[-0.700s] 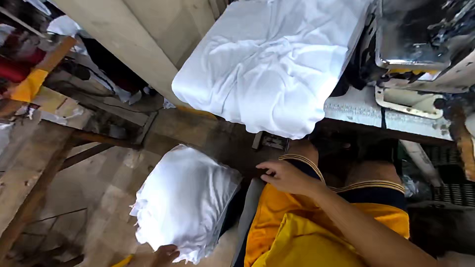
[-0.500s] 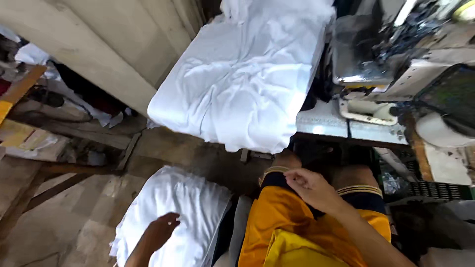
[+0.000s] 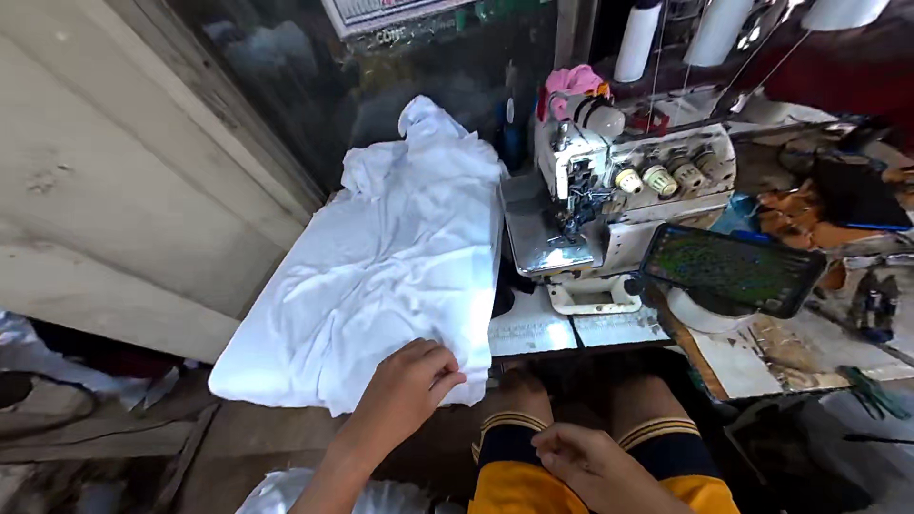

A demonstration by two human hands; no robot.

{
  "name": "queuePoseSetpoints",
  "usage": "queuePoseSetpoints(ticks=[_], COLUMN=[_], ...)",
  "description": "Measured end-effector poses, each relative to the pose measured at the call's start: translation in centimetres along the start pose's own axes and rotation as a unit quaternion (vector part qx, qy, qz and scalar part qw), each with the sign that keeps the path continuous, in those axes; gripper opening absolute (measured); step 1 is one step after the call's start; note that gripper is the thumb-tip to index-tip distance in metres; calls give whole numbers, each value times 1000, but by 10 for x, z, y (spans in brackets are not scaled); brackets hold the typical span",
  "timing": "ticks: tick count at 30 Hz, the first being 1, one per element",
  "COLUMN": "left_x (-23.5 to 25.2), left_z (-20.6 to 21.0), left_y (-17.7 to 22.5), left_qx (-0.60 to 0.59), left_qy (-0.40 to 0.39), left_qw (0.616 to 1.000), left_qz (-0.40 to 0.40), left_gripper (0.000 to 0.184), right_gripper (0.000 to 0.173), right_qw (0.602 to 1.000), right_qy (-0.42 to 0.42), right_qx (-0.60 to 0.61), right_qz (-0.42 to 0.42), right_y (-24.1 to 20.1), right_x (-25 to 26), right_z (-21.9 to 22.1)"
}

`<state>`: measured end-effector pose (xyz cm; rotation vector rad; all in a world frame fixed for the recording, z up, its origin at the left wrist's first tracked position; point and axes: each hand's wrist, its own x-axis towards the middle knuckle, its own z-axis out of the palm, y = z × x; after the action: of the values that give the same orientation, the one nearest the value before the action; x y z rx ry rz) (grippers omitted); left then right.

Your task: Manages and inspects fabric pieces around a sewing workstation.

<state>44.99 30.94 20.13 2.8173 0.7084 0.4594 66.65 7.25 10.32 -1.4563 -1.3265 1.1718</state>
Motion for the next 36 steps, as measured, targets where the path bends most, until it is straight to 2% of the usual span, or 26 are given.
queuePoseSetpoints(ticks=[3,8,10,13,15,17,20,23,25,28,30,31,33,34,35,36], left_x=[-12,-19,-17,-13,-11,-8,-8,-5,6,32,62,85,136,161,181,195], left_z=[-17,-40,-60,-97,-106,-99,-67,-33,-28,-43,-62,-72,-78,-71,-62,-51], left_y=[5,18,25,47,60,69,69,55,52,55,47,41,24,13,1,-9], left_qx=[-91,-178,-182,-229,-247,-261,-277,-276,-264,-247,-205,-179,-111,-61,-2,56], left_qy=[-25,-8,-5,-27,-71,-138,-240,-324,-365,-407,-352,-294,-122,-45,-11,-21], left_qw=[996,983,981,968,960,948,924,897,883,866,905,934,986,997,1000,998], left_qz=[-2,44,66,98,113,117,109,122,131,150,125,95,34,13,-9,-36], left_gripper=[26,24,22,20,20,21,21,22,22,20,22,25,25,23,24,25], right_gripper=[30,28,31,49,57,48,28,23,24,22,22,23,25,26,27,27], right_qw=[999,992,983,950,929,911,927,946,947,948,955,961,973,977,978,980], right_qy=[-47,-91,-84,-86,-79,-39,39,75,83,78,76,75,56,47,41,41], right_qx=[6,53,137,288,355,407,373,313,306,309,286,265,210,187,173,160], right_qz=[8,-69,-88,-83,-73,-48,2,44,46,21,-7,-25,-75,-95,-107,-111], right_y=[-4,-25,-46,-83,-103,-117,-107,-81,-70,-69,-69,-71,-76,-78,-80,-81], right_x=[4,21,30,48,63,71,70,58,53,51,52,52,52,53,54,55], right_z=[0,1,2,11,20,25,27,32,35,35,34,34,35,35,36,37])
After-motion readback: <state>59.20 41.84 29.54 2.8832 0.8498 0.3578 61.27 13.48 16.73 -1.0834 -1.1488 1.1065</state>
